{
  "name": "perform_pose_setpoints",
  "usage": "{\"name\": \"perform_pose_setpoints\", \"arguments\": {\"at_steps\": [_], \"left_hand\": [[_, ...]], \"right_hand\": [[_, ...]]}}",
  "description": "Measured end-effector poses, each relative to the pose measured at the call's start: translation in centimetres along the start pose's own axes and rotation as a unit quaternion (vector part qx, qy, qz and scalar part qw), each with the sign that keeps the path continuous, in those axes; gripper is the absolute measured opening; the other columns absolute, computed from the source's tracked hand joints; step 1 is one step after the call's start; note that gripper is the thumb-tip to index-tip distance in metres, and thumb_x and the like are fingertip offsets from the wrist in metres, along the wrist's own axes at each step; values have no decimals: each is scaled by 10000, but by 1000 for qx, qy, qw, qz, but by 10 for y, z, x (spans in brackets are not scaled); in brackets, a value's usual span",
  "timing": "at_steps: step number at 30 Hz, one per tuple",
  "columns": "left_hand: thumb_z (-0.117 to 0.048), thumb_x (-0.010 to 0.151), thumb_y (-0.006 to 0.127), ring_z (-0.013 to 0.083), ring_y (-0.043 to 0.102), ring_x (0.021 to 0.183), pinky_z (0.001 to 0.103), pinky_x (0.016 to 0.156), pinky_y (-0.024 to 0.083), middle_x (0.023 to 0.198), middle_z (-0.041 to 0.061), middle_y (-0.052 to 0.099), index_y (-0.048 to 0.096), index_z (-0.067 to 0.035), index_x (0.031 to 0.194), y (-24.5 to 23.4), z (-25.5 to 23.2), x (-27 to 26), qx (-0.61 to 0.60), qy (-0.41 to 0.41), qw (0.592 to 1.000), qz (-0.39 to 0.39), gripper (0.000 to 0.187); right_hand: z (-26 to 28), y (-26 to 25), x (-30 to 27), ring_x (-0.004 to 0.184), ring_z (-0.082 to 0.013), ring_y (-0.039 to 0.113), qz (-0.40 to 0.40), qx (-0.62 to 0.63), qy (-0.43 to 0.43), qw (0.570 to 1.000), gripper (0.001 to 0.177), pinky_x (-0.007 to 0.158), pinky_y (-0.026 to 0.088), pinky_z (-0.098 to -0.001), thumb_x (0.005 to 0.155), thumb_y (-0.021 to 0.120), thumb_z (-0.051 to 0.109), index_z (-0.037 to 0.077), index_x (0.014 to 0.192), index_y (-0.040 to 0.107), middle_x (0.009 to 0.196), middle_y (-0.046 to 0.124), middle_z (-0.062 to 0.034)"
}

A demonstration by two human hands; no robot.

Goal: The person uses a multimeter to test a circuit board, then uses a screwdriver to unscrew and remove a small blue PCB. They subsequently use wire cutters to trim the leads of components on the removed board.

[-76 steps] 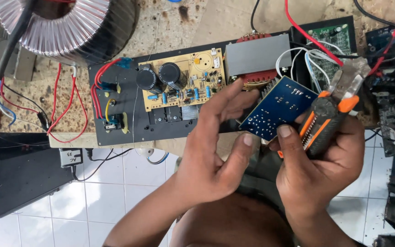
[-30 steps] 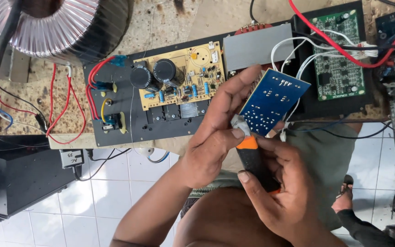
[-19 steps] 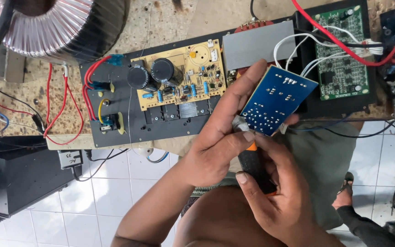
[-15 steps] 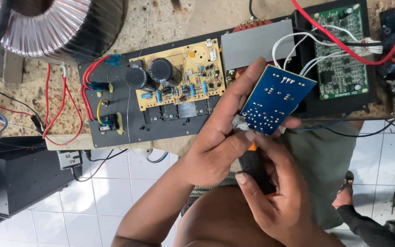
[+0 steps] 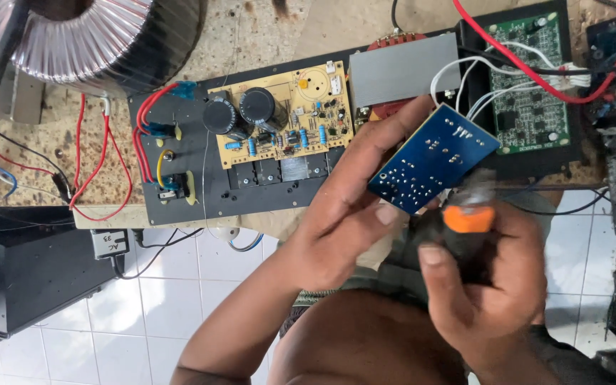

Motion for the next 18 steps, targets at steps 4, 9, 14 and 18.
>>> {"name": "perform_pose_setpoints", "arguments": {"at_steps": [4, 9, 14, 18], "left_hand": [[-29, 985, 451, 239, 542, 1358, 363, 1194, 454, 1492, 138, 490, 244, -69, 1647, -1, -3, 1, 77, -16, 996, -32, 695], [73, 913, 397, 269, 517, 1476, 383, 1198, 535, 1724, 129, 276, 135, -61, 1665, -3, -10, 0, 72, -20, 997, -27, 808], [-269, 1101, 554, 344, 599, 1436, 451, 1278, 521, 1504, 204, 552, 411, -30, 1534, -7, -42, -17, 337, 111, 912, -205, 515], [-239, 1036, 435, 247, 647, 676, 300, 606, 512, 798, 179, 644, 652, 31, 903, 11, -55, -44, 274, 211, 882, -321, 371]], "right_hand": [[35, -16, 28, 719, -244, 584, -40, -102, -108, 988, 439, 780, 461, -344, 980, 653, 32, -146, 1253, 359, 1120, 525, -261], [41, -16, 50, 985, -343, 638, -23, -126, -117, 985, 470, 954, 529, -431, 992, 814, -103, -185, 1274, 447, 1139, 632, -316], [41, -10, 57, 551, -219, 559, -77, -21, -28, 996, 315, 533, 463, -307, 1020, 676, -53, -59, 1164, 397, 913, 578, -195], [28, -6, 48, 685, -154, 530, -136, 37, 44, 989, 295, 594, 611, -289, 991, 667, 64, 47, 1171, 434, 994, 538, -117]]}}
Point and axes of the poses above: each hand's wrist, its own x-axis towards the middle knuckle, its own y-axis out of the palm, z = x × y, the point moved 6 cm from there along x, towards the middle knuckle
